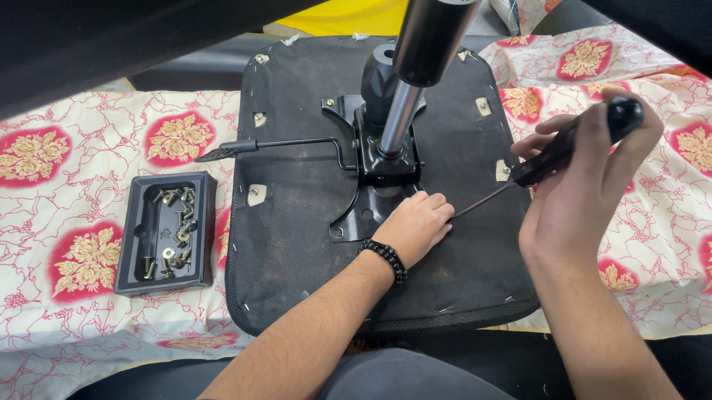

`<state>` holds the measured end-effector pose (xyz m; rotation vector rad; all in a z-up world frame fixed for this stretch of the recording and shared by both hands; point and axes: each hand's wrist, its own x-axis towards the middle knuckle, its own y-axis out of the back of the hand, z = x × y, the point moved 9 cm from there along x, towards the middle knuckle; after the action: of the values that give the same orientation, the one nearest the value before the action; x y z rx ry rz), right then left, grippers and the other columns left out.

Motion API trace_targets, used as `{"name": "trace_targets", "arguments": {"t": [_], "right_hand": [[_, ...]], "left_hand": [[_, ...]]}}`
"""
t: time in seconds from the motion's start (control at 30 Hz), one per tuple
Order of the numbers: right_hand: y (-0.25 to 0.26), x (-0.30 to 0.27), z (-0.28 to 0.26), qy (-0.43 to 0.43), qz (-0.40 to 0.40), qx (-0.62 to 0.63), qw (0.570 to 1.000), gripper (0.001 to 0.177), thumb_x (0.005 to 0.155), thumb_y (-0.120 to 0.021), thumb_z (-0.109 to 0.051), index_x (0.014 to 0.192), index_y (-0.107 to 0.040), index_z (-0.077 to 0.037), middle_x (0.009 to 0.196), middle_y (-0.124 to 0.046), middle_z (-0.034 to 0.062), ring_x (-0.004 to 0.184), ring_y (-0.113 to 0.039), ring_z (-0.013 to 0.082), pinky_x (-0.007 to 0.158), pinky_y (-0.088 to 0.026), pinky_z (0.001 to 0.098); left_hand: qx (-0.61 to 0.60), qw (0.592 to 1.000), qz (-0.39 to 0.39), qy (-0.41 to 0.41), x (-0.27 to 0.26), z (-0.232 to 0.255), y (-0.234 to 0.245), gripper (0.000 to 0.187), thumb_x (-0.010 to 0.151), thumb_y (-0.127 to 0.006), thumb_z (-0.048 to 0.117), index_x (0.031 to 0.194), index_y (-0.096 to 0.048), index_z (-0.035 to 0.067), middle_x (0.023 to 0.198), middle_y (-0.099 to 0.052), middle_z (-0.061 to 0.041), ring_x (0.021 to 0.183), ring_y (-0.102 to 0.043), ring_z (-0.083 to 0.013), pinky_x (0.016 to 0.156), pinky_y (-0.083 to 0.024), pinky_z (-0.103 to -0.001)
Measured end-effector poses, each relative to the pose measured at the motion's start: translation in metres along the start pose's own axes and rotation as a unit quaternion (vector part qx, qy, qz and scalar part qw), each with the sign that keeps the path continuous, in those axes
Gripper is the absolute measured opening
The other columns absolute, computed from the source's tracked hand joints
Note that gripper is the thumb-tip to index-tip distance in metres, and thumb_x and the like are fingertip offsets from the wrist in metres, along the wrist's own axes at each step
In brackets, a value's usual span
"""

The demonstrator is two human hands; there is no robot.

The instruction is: The person uses a screwdriver to tighten screws on the underside of an office chair base, securing the mounting plate to the seat. They then use a T-handle Allen wrench to tighten additional bolts on the central column.

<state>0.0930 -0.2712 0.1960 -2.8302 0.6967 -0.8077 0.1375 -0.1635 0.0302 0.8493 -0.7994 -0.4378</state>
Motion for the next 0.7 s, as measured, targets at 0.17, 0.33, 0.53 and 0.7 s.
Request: {"name": "trace_targets", "arguments": {"t": [0.17,0.33,0.53,0.7], "right_hand": [[0.004,0.009,0.009,-0.027,0.008,0.086,0.996,0.03,0.117,-0.055,-0.038,0.111,-0.047,-0.01,0.083,-0.058,0.0066,0.075,-0.062,0.0178,0.076,-0.055,0.0359],[0.005,0.013,0.016,-0.018,0.0,0.067,0.998,0.02,0.112,-0.056,-0.027,0.106,-0.05,-0.009,0.084,-0.059,0.0065,0.075,-0.062,0.0171,0.077,-0.056,0.0358],[-0.008,0.016,0.027,-0.041,-0.038,0.084,0.995,0.032,0.112,-0.053,-0.034,0.096,-0.05,-0.006,0.075,-0.055,0.0075,0.066,-0.053,0.0189,0.068,-0.048,0.0336],[-0.009,0.029,0.033,-0.081,-0.082,0.164,0.98,0.039,0.114,-0.055,-0.044,0.097,-0.051,-0.009,0.07,-0.053,0.0075,0.063,-0.05,0.0186,0.063,-0.043,0.0337]], "left_hand": [[-0.013,1.0,0.0,0.009,0.0,-0.001,0.001,0.012,0.09,-0.07,0.018,0.095,-0.067,0.007,0.1,-0.063,-0.005,0.096,-0.061,-0.0228,0.092,-0.052,-0.036],[-0.027,0.999,-0.012,0.031,0.001,-0.005,0.0,0.013,0.09,-0.071,0.019,0.097,-0.069,0.008,0.1,-0.064,-0.004,0.095,-0.061,-0.0233,0.092,-0.052,-0.036],[-0.039,0.998,-0.019,0.038,0.002,-0.007,-0.004,0.014,0.091,-0.071,0.02,0.097,-0.068,0.008,0.101,-0.064,-0.005,0.097,-0.062,-0.0239,0.093,-0.052,-0.037],[-0.041,0.998,-0.016,0.036,0.0,-0.01,-0.006,0.014,0.09,-0.071,0.02,0.097,-0.068,0.008,0.1,-0.064,-0.006,0.097,-0.062,-0.0257,0.092,-0.052,-0.038]]}}
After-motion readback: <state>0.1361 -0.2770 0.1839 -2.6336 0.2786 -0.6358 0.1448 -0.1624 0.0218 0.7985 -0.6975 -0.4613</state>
